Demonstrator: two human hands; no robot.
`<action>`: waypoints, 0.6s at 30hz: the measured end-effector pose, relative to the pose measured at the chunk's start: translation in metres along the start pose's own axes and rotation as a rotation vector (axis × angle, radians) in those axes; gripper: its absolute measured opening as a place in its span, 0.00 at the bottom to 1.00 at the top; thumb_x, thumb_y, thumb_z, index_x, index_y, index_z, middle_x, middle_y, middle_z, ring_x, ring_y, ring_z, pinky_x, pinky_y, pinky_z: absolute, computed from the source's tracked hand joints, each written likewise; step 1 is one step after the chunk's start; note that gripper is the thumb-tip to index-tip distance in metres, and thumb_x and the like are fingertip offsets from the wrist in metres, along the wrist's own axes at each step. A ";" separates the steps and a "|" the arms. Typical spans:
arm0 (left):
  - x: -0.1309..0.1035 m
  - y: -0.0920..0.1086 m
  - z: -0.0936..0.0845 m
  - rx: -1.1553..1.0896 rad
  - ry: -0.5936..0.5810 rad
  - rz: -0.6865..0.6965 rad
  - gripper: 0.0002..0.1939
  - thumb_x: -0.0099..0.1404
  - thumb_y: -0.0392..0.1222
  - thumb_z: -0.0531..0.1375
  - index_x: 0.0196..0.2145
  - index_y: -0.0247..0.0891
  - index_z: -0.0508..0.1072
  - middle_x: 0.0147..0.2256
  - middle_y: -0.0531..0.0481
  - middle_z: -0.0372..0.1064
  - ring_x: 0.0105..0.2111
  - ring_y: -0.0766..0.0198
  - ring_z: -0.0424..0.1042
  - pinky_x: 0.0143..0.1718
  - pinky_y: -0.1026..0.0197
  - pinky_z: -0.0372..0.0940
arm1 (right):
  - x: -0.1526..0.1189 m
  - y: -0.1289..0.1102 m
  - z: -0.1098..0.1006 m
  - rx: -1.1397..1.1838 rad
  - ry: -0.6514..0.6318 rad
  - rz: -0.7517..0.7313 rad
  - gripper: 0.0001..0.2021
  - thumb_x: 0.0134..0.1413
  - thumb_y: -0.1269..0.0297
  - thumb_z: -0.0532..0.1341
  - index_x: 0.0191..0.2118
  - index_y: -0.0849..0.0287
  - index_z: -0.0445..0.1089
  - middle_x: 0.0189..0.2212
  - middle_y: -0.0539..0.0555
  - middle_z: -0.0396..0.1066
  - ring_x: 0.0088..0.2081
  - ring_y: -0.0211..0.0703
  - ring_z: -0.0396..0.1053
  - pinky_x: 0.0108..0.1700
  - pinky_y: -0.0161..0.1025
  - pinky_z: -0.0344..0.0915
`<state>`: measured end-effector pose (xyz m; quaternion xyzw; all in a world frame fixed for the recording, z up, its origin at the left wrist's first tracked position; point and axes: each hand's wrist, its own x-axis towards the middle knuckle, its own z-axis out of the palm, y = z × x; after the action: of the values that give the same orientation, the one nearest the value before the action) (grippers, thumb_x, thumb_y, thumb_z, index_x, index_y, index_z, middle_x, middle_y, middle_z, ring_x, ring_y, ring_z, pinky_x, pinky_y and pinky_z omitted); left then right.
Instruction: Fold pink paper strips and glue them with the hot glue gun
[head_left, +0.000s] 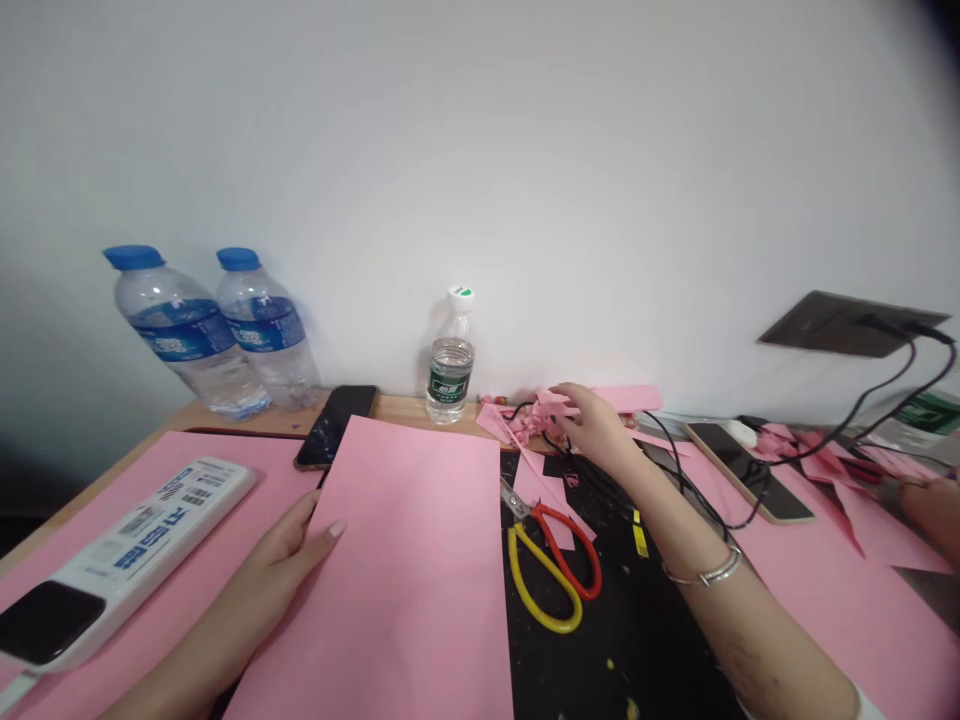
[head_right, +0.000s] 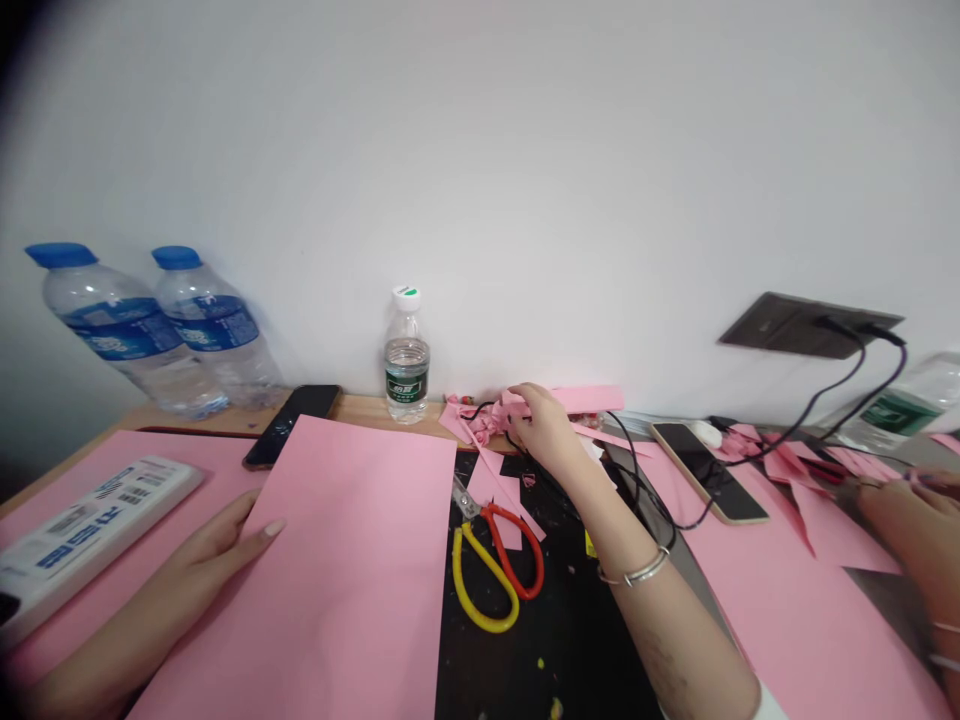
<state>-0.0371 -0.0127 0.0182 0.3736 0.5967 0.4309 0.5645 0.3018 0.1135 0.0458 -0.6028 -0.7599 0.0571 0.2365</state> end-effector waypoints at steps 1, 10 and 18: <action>0.000 0.000 0.000 -0.006 -0.008 0.001 0.29 0.52 0.49 0.66 0.51 0.42 0.69 0.51 0.45 0.70 0.54 0.45 0.66 0.45 0.52 0.70 | -0.004 0.001 0.000 0.001 0.017 -0.001 0.18 0.52 0.74 0.54 0.51 0.64 0.65 0.53 0.62 0.66 0.54 0.47 0.63 0.51 0.40 0.61; 0.003 -0.009 -0.001 0.028 0.050 -0.022 0.32 0.54 0.52 0.65 0.55 0.43 0.65 0.56 0.45 0.65 0.56 0.44 0.62 0.47 0.52 0.69 | -0.078 -0.027 -0.007 0.006 -0.230 0.023 0.03 0.52 0.67 0.58 0.34 0.58 0.68 0.23 0.49 0.70 0.25 0.42 0.69 0.27 0.34 0.60; -0.008 0.001 0.001 -0.027 -0.050 -0.066 0.27 0.61 0.50 0.60 0.57 0.55 0.60 0.58 0.61 0.62 0.56 0.54 0.63 0.50 0.58 0.67 | -0.125 -0.063 0.013 -0.275 -0.491 0.063 0.22 0.52 0.76 0.55 0.54 0.64 0.58 0.40 0.62 0.73 0.38 0.51 0.74 0.35 0.38 0.66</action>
<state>-0.0360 -0.0196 0.0219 0.3568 0.5884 0.4105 0.5982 0.2602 -0.0189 0.0214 -0.6205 -0.7761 0.1052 -0.0404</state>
